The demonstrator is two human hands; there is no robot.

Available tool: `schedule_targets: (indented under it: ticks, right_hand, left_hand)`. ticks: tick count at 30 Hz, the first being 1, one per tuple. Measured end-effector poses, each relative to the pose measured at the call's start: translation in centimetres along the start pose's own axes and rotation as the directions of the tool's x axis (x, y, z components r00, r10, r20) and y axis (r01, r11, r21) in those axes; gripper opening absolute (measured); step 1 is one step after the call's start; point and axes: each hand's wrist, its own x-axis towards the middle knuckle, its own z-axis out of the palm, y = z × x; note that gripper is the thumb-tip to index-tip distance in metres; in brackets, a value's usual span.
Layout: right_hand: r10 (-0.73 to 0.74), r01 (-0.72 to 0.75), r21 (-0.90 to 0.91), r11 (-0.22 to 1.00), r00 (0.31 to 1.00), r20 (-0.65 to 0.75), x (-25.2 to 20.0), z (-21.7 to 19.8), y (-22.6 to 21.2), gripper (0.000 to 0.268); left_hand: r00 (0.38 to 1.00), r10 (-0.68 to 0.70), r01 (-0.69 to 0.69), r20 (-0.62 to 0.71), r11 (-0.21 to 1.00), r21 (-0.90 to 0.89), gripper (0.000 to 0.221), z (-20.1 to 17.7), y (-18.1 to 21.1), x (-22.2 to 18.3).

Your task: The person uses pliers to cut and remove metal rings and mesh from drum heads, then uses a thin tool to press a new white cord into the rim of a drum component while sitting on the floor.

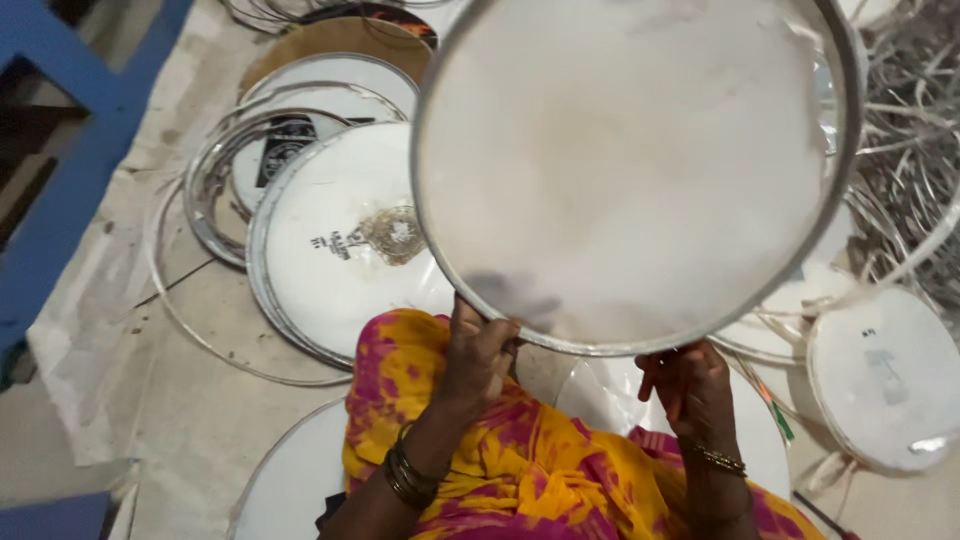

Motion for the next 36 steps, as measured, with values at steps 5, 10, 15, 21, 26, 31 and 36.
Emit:
schedule_targets:
  ticks: [5, 10, 15, 21, 26, 31, 36]
  right_hand:
    - [-0.001, 0.007, 0.036, 0.999, 0.990, -0.143, -1.7, 1.1, -2.3, 0.024]
    - [0.069, -0.049, 0.122, 0.991, 0.984, -0.165, -2.7, 0.9, -4.2, 0.021]
    - [0.119, -0.070, 0.184, 0.980, 0.956, -0.267, -3.3, 0.5, -4.9, 0.020]
    - [0.187, -0.125, 0.290, 0.949, 0.962, -0.197, -2.5, 0.1, -5.0, 0.028]
    - [0.246, -0.180, 0.341, 0.923, 0.956, -0.162, -2.1, 0.0, -4.9, 0.029]
    - [0.299, -0.200, 0.392, 0.898, 0.931, -0.209, -1.8, 0.6, -4.7, 0.032]
    - [0.296, -0.209, 0.422, 0.882, 0.943, -0.152, -1.6, 0.0, -4.1, 0.031]
  left_hand:
    - [0.990, -0.080, 0.061, 0.113, 0.984, 0.166, 0.043, 2.0, -1.9, -1.5]
    - [0.966, -0.164, 0.099, 0.198, 0.948, 0.302, 0.021, 0.5, -2.5, 0.7]
    - [0.944, -0.292, 0.270, 0.156, 0.951, 0.148, 0.027, 2.9, -1.7, 1.2]
    - [0.915, -0.380, 0.377, 0.134, 0.925, 0.051, 0.033, 4.1, -1.5, 0.5]
    - [0.914, -0.381, 0.379, 0.143, 0.924, 0.037, 0.035, 4.3, -1.5, 0.5]
    - [0.915, -0.375, 0.372, 0.149, 0.927, 0.052, 0.040, 4.6, -0.8, 0.2]
    - [0.922, -0.362, 0.359, 0.136, 0.932, 0.047, 0.044, 4.6, -0.6, 0.1]
